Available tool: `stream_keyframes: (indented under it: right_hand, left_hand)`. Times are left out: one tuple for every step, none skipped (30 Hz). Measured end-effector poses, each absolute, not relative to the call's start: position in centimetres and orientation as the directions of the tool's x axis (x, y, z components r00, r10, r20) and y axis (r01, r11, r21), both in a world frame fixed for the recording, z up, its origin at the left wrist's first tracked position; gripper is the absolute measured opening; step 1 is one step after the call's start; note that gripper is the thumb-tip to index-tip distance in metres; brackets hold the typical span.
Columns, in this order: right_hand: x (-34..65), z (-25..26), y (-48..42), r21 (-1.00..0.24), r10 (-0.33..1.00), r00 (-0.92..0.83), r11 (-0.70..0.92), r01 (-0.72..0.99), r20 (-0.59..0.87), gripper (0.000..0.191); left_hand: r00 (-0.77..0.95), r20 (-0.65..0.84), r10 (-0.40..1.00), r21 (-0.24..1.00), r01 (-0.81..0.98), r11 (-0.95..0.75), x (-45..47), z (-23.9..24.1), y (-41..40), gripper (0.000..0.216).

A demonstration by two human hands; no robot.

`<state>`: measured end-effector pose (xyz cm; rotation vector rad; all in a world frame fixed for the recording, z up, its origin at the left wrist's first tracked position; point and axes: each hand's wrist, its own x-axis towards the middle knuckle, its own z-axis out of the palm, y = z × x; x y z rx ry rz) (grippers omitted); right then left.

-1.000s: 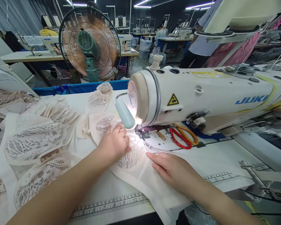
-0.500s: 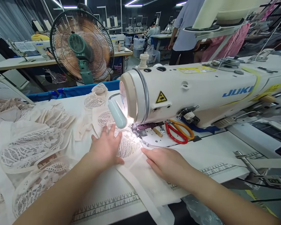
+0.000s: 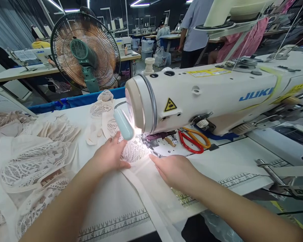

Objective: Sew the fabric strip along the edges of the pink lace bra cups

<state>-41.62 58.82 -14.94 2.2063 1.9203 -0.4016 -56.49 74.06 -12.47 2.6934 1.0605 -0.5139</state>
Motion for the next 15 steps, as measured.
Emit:
stream_keyframes:
  right_hand:
    - [-41.8,-14.7,59.1,-0.006,0.925,0.137,-0.149,0.989,-0.354,0.054]
    - [-41.9,-14.5,59.3,0.016,0.912,0.149,-0.154,0.988,-0.382,0.058]
    - [-42.1,-14.3,59.6,0.031,0.902,0.159,-0.159,0.987,-0.401,0.061]
    - [-42.2,-14.1,59.8,0.039,0.894,0.166,-0.165,0.986,-0.415,0.063]
    - [-42.4,-13.9,60.0,0.043,0.888,0.172,-0.17,0.985,-0.426,0.066]
    - [-42.5,-13.8,60.2,0.047,0.881,0.177,-0.174,0.984,-0.438,0.07]
    - [-42.6,-13.7,60.3,0.052,0.874,0.18,-0.176,0.983,-0.452,0.073]
    - [-42.8,-13.6,60.5,0.059,0.865,0.184,-0.177,0.982,-0.466,0.077]
    - [-42.9,-13.6,60.6,0.068,0.856,0.189,-0.179,0.982,-0.481,0.081]
    - [-43.0,-13.6,60.7,0.074,0.846,0.193,-0.18,0.981,-0.497,0.085]
    - [-43.1,-13.5,60.8,0.078,0.838,0.196,-0.182,0.98,-0.51,0.087]
    - [-43.1,-13.5,60.9,0.08,0.829,0.201,-0.186,0.979,-0.521,0.089]
    - [-43.1,-13.5,61.0,0.081,0.822,0.207,-0.194,0.978,-0.53,0.09]
    - [-43.1,-13.5,61.0,0.079,0.817,0.212,-0.201,0.976,-0.536,0.091]
    - [-43.0,-13.5,61.0,0.077,0.816,0.215,-0.207,0.975,-0.536,0.091]
  left_hand:
    - [0.695,-0.368,0.617,0.072,0.683,-0.727,-56.6,-12.6,74.4,0.088]
    - [0.709,-0.345,0.615,0.086,0.676,-0.732,-56.7,-12.8,74.7,0.087]
    - [0.725,-0.321,0.609,0.101,0.666,-0.739,-56.8,-13.0,74.9,0.086]
    - [0.741,-0.299,0.602,0.115,0.654,-0.748,-56.9,-13.1,75.2,0.085]
    - [0.754,-0.28,0.595,0.127,0.643,-0.755,-57.0,-13.3,75.4,0.083]
    - [0.766,-0.265,0.586,0.136,0.631,-0.764,-57.0,-13.4,75.6,0.082]
    - [0.775,-0.254,0.578,0.143,0.621,-0.77,-57.1,-13.5,75.8,0.079]
    - [0.782,-0.243,0.574,0.147,0.615,-0.775,-57.1,-13.5,75.9,0.077]
    - [0.786,-0.235,0.572,0.151,0.611,-0.777,-57.1,-13.6,76.0,0.074]
    - [0.787,-0.228,0.573,0.156,0.61,-0.777,-57.1,-13.6,76.0,0.072]
    - [0.787,-0.224,0.575,0.163,0.612,-0.774,-57.0,-13.6,76.1,0.071]
    - [0.785,-0.222,0.578,0.172,0.615,-0.769,-57.0,-13.5,76.1,0.07]
    - [0.782,-0.22,0.584,0.182,0.621,-0.763,-56.9,-13.5,76.2,0.068]
    - [0.777,-0.22,0.59,0.189,0.628,-0.755,-56.9,-13.5,76.2,0.067]
    - [0.77,-0.218,0.599,0.194,0.636,-0.747,-56.8,-13.5,76.2,0.065]
